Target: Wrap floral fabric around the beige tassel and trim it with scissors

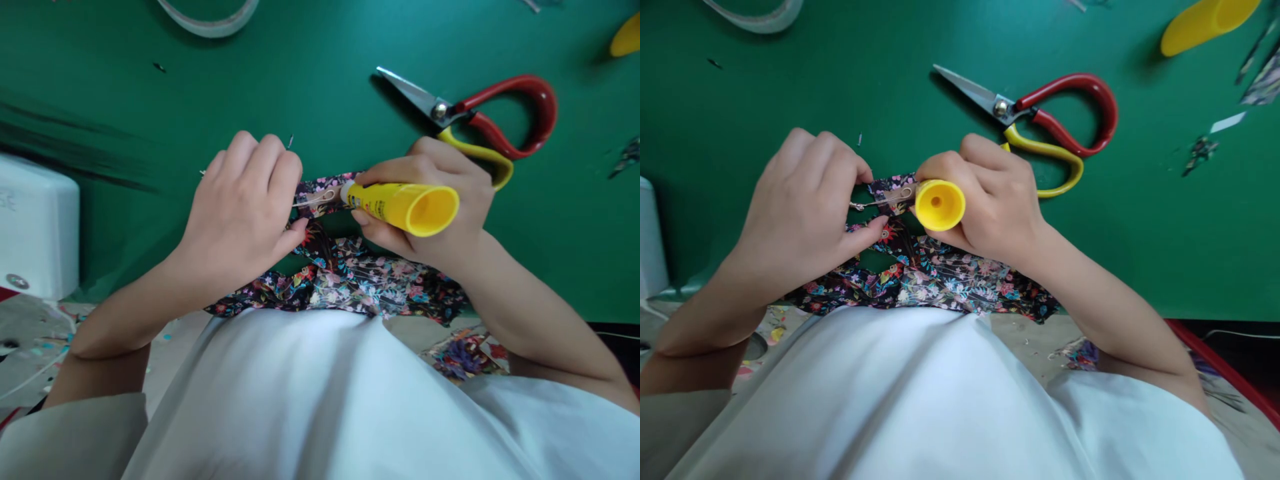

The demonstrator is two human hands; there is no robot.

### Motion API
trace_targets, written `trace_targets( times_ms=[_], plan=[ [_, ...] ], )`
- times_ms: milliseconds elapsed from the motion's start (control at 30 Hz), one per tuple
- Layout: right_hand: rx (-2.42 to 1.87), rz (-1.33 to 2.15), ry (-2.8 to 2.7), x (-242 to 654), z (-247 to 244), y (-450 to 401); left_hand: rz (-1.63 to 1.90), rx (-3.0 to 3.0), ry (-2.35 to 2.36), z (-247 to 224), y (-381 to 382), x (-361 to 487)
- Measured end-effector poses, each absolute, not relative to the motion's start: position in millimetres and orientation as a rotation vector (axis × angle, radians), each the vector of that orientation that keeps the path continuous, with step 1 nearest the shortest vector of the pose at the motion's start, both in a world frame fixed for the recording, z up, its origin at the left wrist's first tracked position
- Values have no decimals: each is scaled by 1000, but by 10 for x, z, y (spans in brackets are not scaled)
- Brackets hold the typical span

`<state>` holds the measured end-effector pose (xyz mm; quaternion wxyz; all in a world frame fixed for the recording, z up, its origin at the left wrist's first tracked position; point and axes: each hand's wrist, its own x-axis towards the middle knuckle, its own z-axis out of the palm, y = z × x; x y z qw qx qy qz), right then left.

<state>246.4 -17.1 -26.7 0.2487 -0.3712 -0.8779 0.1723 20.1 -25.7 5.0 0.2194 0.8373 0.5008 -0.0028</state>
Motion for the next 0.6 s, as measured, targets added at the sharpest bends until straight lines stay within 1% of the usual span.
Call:
trace_targets(
  times_ms=[300, 433, 533, 600],
  plan=[
    [-1000, 440, -2363, 2419, -295, -209, -28, 2320, 1370, 46, -256, 187],
    [-994, 461, -2116, 2500, -290, -207, -73, 2298, 1416, 71, -255, 209],
    [-1088, 366, -1917, 2637, -284, -187, -106, 2293, 1417, 81, -249, 221],
    [-1109, 334, -1911, 2741, -288, -173, -135, 2312, 1413, 80, -247, 223]
  ],
)
